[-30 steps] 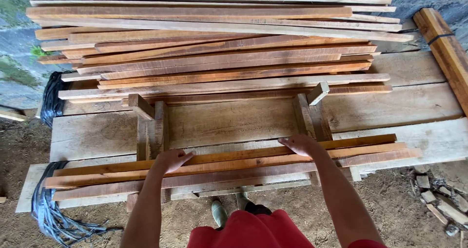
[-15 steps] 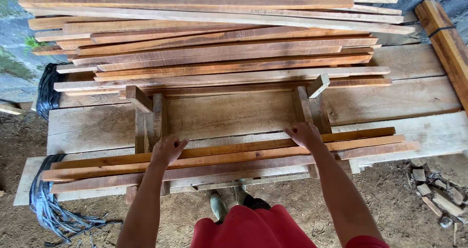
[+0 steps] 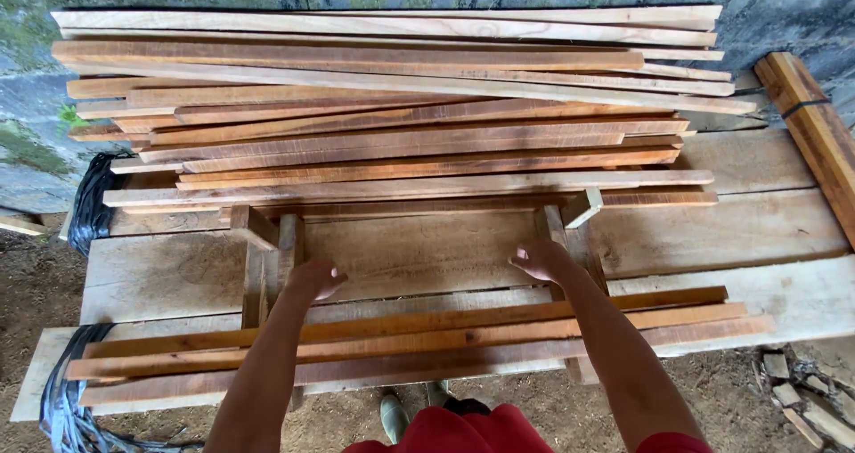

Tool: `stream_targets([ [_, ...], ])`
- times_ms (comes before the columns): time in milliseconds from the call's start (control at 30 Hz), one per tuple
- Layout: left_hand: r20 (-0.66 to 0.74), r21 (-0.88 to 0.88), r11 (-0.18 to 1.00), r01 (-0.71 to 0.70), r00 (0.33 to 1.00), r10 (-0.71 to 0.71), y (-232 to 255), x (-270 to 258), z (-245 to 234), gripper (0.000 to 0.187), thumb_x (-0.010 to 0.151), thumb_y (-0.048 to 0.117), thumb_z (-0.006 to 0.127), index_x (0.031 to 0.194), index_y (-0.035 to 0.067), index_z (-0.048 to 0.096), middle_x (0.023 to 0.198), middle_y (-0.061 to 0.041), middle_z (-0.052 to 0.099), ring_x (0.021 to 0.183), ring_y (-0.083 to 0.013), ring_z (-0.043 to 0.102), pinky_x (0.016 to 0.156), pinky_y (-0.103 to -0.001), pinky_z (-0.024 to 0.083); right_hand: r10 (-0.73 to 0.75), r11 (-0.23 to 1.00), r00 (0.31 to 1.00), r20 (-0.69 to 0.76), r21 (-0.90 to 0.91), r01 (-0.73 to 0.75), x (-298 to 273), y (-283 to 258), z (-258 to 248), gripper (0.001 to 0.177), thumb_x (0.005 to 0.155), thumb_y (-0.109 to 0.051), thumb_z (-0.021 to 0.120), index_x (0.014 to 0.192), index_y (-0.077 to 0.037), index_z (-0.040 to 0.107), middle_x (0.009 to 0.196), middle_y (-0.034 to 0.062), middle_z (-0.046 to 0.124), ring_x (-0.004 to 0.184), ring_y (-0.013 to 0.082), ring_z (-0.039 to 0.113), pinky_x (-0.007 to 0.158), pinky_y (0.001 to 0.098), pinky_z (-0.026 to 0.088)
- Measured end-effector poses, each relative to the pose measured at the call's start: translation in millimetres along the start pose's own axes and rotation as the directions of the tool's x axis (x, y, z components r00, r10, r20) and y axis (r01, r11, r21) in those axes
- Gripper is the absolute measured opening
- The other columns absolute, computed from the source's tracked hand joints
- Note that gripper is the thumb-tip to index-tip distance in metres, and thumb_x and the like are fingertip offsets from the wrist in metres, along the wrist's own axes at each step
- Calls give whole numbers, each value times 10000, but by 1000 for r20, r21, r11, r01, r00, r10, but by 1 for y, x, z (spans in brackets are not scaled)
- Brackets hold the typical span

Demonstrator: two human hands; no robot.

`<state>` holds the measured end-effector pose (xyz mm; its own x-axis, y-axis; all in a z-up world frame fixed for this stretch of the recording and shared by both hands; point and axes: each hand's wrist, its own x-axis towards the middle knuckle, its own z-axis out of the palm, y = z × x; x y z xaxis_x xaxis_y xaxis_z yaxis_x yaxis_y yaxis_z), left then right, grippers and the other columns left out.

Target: Organizing and stacking pieces of wood lumber on a workbench.

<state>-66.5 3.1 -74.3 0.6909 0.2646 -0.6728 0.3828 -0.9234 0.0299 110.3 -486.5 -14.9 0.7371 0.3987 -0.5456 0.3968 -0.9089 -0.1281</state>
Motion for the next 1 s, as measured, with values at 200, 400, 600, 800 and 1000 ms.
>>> stream_targets([
  [200,-306,-9,999,-52,951,47,-1,47,-73,508,953,599,482,1334,310,653,1385,14,644,1365,-218,555,1051,-421,524,-119,990,961,-251,47,135,79,3,-48,510,971,-465,582,1409,-204,608,1402,70,651,1387,294,548,1156,478,429],
  [400,-537,149,986,-78,831,147,10,112,-113,556,907,498,540,1419,283,556,1493,-5,467,1448,-223,401,1060,-411,474,-136,986,883,-450,25,164,122,-24,-99,749,922,-393,656,1554,-96,384,1607,179,393,1518,389,324,1247,564,282],
  [600,-386,168,985,-49,916,111,52,97,-107,1053,906,535,638,1673,253,-25,1747,-92,-57,1611,-299,-36,1192,-500,402,-89,994,905,-415,-96,53,164,-29,-54,827,937,-253,586,1644,-49,208,1695,215,219,1570,410,169,1297,504,149],
  [800,-414,171,984,45,910,30,57,97,-103,1041,925,547,603,1673,274,-66,1744,-97,-52,1610,-287,-82,1217,-564,307,-179,979,843,-507,-177,101,174,-17,-54,735,906,-189,556,1607,-93,357,1636,156,386,1525,369,326,1261,547,185],
  [1000,-530,187,981,48,846,59,61,117,-112,836,896,653,532,1610,315,257,1502,-62,355,1416,-244,339,1044,-472,434,-52,998,846,-530,-61,24,196,-17,-65,559,879,-418,648,1411,-254,594,1357,32,589,1294,290,545,1139,475,374],
])
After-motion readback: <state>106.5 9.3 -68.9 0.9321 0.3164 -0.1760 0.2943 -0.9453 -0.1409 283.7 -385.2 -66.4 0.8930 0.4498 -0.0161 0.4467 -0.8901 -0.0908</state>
